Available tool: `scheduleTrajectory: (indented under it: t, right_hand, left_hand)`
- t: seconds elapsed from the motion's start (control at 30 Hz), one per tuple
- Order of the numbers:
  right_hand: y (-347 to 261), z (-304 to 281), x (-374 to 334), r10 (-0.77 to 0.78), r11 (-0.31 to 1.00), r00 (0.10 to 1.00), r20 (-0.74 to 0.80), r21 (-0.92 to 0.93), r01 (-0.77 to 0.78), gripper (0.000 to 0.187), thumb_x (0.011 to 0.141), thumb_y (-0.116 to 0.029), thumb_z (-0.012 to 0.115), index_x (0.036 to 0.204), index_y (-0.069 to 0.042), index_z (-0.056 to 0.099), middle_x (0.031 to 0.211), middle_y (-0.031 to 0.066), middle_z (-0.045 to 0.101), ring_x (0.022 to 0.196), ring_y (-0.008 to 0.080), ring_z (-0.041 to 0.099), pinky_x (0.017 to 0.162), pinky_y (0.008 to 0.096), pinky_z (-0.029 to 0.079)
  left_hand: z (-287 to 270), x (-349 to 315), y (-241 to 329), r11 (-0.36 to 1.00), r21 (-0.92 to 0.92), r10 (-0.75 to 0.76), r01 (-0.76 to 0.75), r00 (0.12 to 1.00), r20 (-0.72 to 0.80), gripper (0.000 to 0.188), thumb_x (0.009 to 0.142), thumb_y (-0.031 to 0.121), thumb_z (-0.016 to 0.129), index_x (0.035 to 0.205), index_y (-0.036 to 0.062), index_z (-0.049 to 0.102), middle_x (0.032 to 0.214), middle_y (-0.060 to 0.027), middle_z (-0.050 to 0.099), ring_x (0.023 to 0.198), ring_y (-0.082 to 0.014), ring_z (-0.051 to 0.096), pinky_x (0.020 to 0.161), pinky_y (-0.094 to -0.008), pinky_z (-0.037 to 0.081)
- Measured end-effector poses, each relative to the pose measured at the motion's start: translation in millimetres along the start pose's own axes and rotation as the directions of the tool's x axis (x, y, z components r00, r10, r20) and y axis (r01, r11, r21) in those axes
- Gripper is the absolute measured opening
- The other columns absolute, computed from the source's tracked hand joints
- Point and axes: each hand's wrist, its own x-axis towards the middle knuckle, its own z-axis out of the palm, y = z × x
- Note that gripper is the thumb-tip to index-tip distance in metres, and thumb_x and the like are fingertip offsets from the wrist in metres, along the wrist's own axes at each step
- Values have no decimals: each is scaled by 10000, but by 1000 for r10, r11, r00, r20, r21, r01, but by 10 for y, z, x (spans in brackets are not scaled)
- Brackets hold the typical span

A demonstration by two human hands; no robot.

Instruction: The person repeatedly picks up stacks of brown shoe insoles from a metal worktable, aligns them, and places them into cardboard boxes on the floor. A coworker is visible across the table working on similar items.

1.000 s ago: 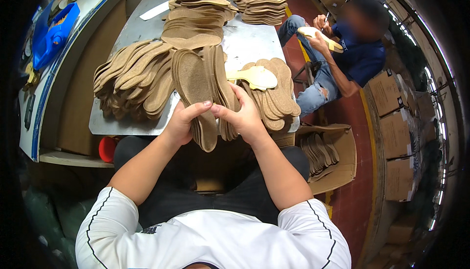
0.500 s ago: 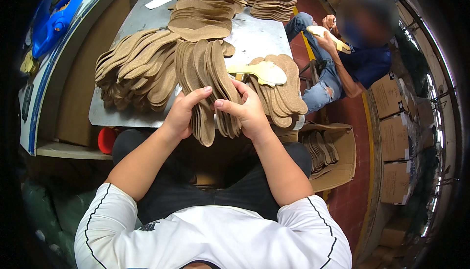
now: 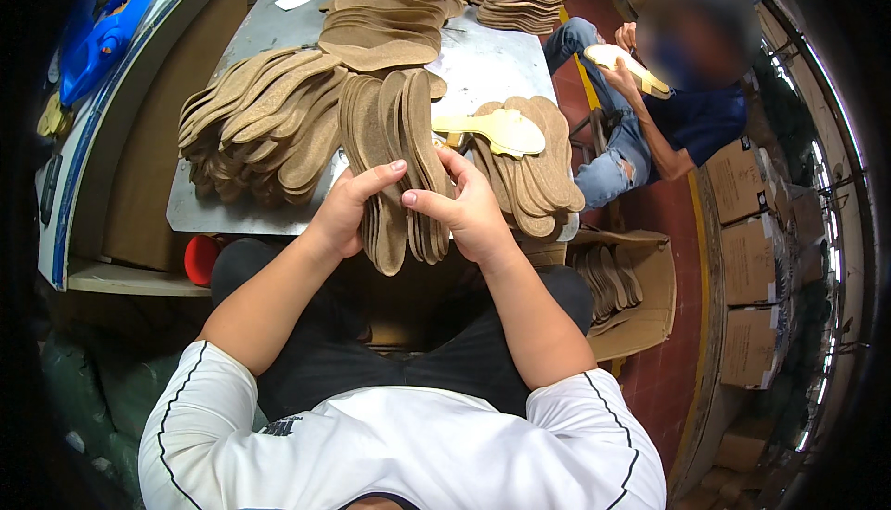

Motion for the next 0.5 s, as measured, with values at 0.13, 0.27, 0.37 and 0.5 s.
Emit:
scheduleTrajectory:
  t: [0.13,0.27,0.37,0.5]
  right_hand:
    - [-22,-24,-10,100,993,995,6,64,-100,709,974,-34,865,1599,59,545,1350,113,746,1136,185,769,1024,359,639]
    - [-12,-36,-9,116,989,993,-2,93,-115,671,991,-40,842,1589,56,552,1312,102,751,1084,169,776,975,342,649]
    - [10,-36,-3,105,991,994,-4,89,-105,660,1004,-57,833,1591,54,554,1308,101,751,1076,164,774,967,338,651]
    - [44,-4,-7,118,993,992,-35,36,-117,698,995,-53,845,1613,50,536,1321,105,749,1087,164,774,973,333,647]
  left_hand:
    - [-21,13,8,999,19,-36,36,999,8,487,1085,225,788,1506,32,636,1316,-111,774,1129,-199,781,978,-395,667]
    - [-49,22,-5,997,50,-52,52,999,-3,445,1081,219,799,1465,38,666,1247,-86,785,1071,-178,777,942,-376,665]
    - [-50,23,-12,998,41,-54,54,999,2,433,1076,214,810,1448,40,676,1231,-77,783,1044,-171,772,930,-364,659]
    - [-29,9,-27,996,73,-54,55,998,-15,436,1073,211,814,1448,36,676,1230,-75,782,1049,-170,772,944,-361,654]
